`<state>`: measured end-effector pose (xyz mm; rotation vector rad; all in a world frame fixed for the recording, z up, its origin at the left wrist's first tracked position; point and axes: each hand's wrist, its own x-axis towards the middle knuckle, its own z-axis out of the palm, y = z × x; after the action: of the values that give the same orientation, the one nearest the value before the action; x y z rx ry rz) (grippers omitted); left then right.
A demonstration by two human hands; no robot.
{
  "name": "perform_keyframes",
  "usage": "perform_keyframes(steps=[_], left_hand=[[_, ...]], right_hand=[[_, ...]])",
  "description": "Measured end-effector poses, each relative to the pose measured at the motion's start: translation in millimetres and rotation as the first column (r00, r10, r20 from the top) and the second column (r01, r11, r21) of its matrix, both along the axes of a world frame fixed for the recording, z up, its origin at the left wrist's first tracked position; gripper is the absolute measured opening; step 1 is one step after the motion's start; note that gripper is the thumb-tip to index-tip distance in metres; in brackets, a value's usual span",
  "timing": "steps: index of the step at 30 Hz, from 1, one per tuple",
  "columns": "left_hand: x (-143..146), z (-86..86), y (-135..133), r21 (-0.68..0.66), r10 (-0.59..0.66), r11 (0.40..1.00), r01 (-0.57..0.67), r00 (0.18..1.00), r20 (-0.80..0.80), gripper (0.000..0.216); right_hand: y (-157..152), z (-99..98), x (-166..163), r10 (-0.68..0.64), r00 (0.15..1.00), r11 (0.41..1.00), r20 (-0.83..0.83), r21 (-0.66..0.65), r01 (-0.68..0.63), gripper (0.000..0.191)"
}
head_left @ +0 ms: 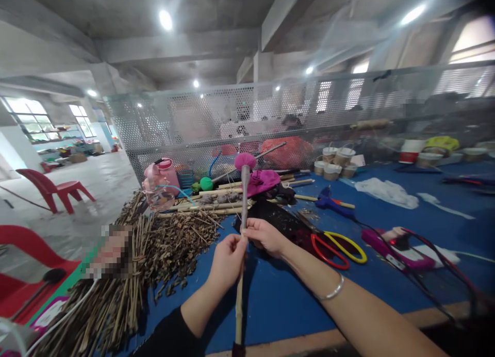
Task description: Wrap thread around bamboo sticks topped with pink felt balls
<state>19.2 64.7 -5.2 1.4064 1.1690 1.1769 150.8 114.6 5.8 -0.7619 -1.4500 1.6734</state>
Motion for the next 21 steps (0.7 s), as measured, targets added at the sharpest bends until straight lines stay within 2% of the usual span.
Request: perform_keyframes(steps=[3, 5, 10, 13, 15, 19, 21], left_hand=[[1, 5.2, -2, 0.038, 0.116, 0.993, -0.115, 0.993, -0.036, 0.031], [3, 9.9, -4, -0.007, 0.104, 0.995, -0.104, 0.995, 0.006, 0.031], [5, 15.5, -6, -0.085, -0.076, 0.992, 0.096, 0.973, 0.220, 0.040], [5, 11.1, -6, -0.105, -0.149, 0.977, 0.184, 0.950, 0.274, 0.044], [5, 7.4, -5, -0.099, -0.122, 0.984, 0.147, 0.967, 0.222, 0.042], [4, 7.0, -6, -0.021, 0.048, 0.999, -0.046, 0.994, 0.100, 0.036], [5, 10.8, -8, -0.044, 0.041, 0.998, -0.036, 0.993, 0.110, 0.036]], right_hand=[[2, -0.4, 1, -0.007, 1.000, 1.000, 0.003, 0.023, 0.007, 0.031], [3, -0.9, 2, 0.012, 1.000, 0.999, -0.014, 0.041, -0.012, 0.029], [4, -1.8, 6, 0.077, 0.992, 0.996, -0.099, -0.038, -0.081, 0.031], [3, -0.2, 6, 0.051, 0.994, 0.997, -0.098, -0.055, -0.056, 0.030], [2, 1.9, 4, 0.008, 0.997, 0.999, -0.075, -0.032, -0.011, 0.031], [1, 6.5, 5, 0.017, 0.999, 1.000, -0.044, 0.013, -0.016, 0.031], [1, 8.3, 8, 0.059, 0.997, 0.998, -0.048, 0.014, -0.059, 0.030]])
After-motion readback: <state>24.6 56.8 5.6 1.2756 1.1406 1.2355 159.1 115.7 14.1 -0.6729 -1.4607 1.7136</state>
